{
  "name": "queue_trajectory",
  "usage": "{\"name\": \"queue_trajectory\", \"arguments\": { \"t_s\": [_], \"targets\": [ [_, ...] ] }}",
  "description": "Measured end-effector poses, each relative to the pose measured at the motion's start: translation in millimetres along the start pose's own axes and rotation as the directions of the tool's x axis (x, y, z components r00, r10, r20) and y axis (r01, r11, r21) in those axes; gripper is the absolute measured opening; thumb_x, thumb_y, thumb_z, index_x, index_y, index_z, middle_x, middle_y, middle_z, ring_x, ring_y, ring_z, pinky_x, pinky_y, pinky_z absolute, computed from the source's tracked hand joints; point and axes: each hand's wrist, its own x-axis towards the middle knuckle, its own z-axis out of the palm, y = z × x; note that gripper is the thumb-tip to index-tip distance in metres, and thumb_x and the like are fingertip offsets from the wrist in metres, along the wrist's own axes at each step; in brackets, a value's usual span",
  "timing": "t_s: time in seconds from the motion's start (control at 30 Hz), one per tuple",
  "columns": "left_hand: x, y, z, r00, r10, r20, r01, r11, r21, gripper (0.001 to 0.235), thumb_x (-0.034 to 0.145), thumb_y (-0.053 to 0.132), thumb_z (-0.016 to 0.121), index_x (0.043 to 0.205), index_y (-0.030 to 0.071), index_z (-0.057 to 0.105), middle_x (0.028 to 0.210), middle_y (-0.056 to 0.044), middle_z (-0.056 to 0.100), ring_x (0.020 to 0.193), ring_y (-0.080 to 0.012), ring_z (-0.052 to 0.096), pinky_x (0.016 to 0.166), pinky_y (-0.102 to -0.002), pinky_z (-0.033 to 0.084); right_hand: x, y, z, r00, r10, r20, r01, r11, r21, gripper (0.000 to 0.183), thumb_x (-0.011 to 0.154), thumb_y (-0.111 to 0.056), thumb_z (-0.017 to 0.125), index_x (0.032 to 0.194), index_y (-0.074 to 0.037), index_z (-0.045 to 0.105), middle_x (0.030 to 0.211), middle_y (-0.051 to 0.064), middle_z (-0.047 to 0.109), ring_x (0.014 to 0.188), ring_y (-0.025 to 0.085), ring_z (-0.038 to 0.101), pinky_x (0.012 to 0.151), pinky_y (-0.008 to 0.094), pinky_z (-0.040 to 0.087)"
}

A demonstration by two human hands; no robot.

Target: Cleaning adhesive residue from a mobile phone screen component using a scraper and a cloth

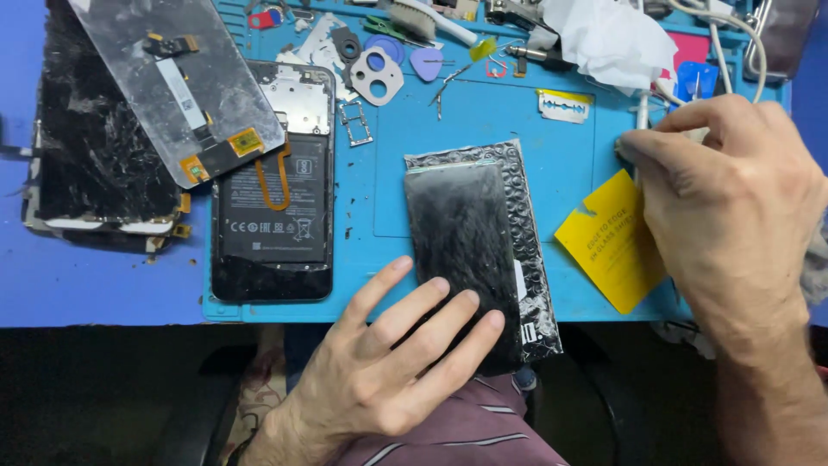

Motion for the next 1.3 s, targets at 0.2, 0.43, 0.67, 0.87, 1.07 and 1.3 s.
{"name": "queue_trajectory", "arguments": {
  "t_s": [0.2,0.43,0.67,0.87,1.07,1.3],
  "targets": [
    [0,7,-13,0.975,-0.107,0.195,0.101,0.994,0.044,0.032,0.113,0.014,0.047,0.138,0.018,0.067,0.140,-0.012,0.059,0.127,-0.0326,0.059,0.112,-0.057,0.053,-1,-5,-10,0.998,0.055,-0.002,-0.051,0.938,0.341,0.011,0.122,0.015,0.092,0.124,0.008,0.085,0.122,0.022,0.081,0.109,0.037,0.070,0.099,0.047,0.047],
    [5,9,-21,0.940,-0.231,0.250,0.205,0.971,0.127,0.039,0.113,0.005,0.046,0.147,0.018,0.058,0.149,-0.018,0.050,0.135,-0.0431,0.053,0.111,-0.055,0.059,15,-66,-59,0.993,0.108,0.037,-0.107,0.774,0.625,0.013,0.111,0.022,0.081,0.119,0.016,0.074,0.114,0.026,0.076,0.100,0.033,0.070,0.099,0.042,0.054],
    [4,14,-28,0.932,-0.274,0.238,0.273,0.961,0.038,0.040,0.113,0.003,0.040,0.148,0.012,0.056,0.143,-0.022,0.056,0.127,-0.0356,0.067,0.116,-0.053,0.055,4,-82,-51,0.990,0.088,0.112,-0.137,0.803,0.580,0.009,0.100,0.001,0.084,0.106,-0.002,0.078,0.101,0.008,0.078,0.089,0.028,0.062,0.090,0.038,0.050],
    [9,12,-24,0.949,-0.217,0.229,0.242,0.967,-0.083,0.043,0.104,0.022,0.077,0.141,0.004,0.062,0.141,-0.024,0.059,0.126,-0.0395,0.063,0.115,-0.053,0.054,2,-88,-50,0.967,0.198,0.161,-0.255,0.720,0.645,0.009,0.098,0.004,0.083,0.106,0.000,0.079,0.096,0.007,0.075,0.085,0.022,0.061,0.082,0.031,0.053],
    [4,10,-23,0.911,-0.212,0.352,0.252,0.965,-0.069,0.106,0.070,0.059,0.100,0.152,0.012,0.052,0.158,-0.023,0.043,0.148,-0.0466,0.048,0.111,-0.052,0.057,-1,-90,-51,0.975,0.185,0.121,-0.218,0.719,0.659,0.010,0.097,0.004,0.083,0.104,0.000,0.078,0.097,0.007,0.077,0.085,0.023,0.063,0.085,0.032,0.054],
    [11,22,-17,0.871,-0.342,0.354,0.353,0.935,0.033,0.108,0.083,0.074,0.087,0.156,0.007,0.045,0.161,-0.028,0.037,0.149,-0.0482,0.049,0.124,-0.065,0.038,-7,-92,-47,0.985,0.167,0.050,-0.160,0.756,0.635,0.007,0.097,0.006,0.083,0.101,0.004,0.077,0.094,0.012,0.075,0.095,0.031,0.068,0.092,0.039,0.056]
  ]
}}
